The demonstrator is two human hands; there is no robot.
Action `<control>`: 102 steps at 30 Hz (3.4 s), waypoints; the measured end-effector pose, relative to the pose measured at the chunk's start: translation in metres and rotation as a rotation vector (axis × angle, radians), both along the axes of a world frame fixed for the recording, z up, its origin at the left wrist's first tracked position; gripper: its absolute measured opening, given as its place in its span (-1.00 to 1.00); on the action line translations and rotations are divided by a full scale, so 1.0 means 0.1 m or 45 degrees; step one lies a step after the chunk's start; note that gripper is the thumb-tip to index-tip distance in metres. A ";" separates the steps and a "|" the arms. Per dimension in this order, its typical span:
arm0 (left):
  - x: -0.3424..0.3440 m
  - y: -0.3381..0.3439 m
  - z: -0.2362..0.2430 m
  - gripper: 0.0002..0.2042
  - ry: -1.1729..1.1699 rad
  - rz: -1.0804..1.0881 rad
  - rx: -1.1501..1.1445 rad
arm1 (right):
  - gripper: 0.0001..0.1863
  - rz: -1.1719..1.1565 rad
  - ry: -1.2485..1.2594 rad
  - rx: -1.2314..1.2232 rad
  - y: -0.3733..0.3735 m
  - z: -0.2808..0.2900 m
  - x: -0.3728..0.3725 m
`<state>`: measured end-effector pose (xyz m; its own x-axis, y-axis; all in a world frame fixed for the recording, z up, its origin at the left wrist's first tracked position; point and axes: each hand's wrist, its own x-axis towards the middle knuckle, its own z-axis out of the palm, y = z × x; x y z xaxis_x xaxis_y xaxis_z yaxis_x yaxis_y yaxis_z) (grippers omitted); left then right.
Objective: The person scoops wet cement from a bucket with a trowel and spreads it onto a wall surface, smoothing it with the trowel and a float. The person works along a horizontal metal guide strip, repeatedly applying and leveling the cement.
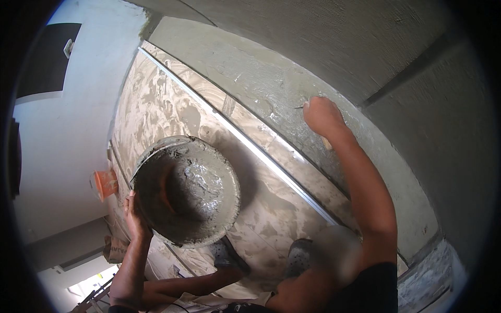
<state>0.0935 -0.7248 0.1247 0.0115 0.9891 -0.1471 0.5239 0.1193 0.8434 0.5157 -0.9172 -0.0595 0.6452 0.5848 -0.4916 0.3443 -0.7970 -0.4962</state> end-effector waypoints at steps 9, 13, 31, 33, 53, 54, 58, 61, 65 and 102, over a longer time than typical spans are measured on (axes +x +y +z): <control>-0.03 0.04 -0.05 -0.74 -0.043 -0.028 0.032 | -0.60 0.034 -0.135 0.243 0.61 -0.23 0.24; -0.10 0.08 -0.07 -0.74 -0.021 -0.010 0.062 | -0.59 0.100 -0.152 0.317 0.77 -0.42 0.37; 0.05 0.01 -0.01 -0.73 -0.043 -0.033 -0.026 | -0.70 0.126 -0.142 0.141 1.27 -0.20 0.36; 0.12 0.00 0.00 -0.74 -0.071 -0.018 -0.026 | -0.71 0.151 -0.171 0.111 1.16 -0.19 0.32; 0.24 0.09 -0.02 -0.72 -0.121 -0.100 0.053 | -0.61 0.387 0.035 0.317 0.63 -0.23 0.13; 0.25 0.09 -0.04 -0.71 -0.118 -0.102 0.041 | -0.62 0.350 -0.005 0.297 0.55 -0.20 0.12; 0.28 0.17 -0.09 -0.70 -0.109 -0.158 -0.002 | -0.64 0.454 -0.118 0.275 0.26 -0.12 0.10; 0.22 0.22 -0.09 -0.70 -0.042 -0.167 -0.024 | -0.65 0.549 -0.118 0.168 0.14 -0.11 -0.14; 0.14 0.29 -0.04 -0.70 0.076 -0.182 0.092 | -0.64 0.425 -0.192 0.141 0.07 -0.07 -0.31; 0.19 0.39 -0.15 -0.65 0.013 -0.199 0.154 | -0.60 0.306 -0.321 0.111 -1.41 0.10 -0.30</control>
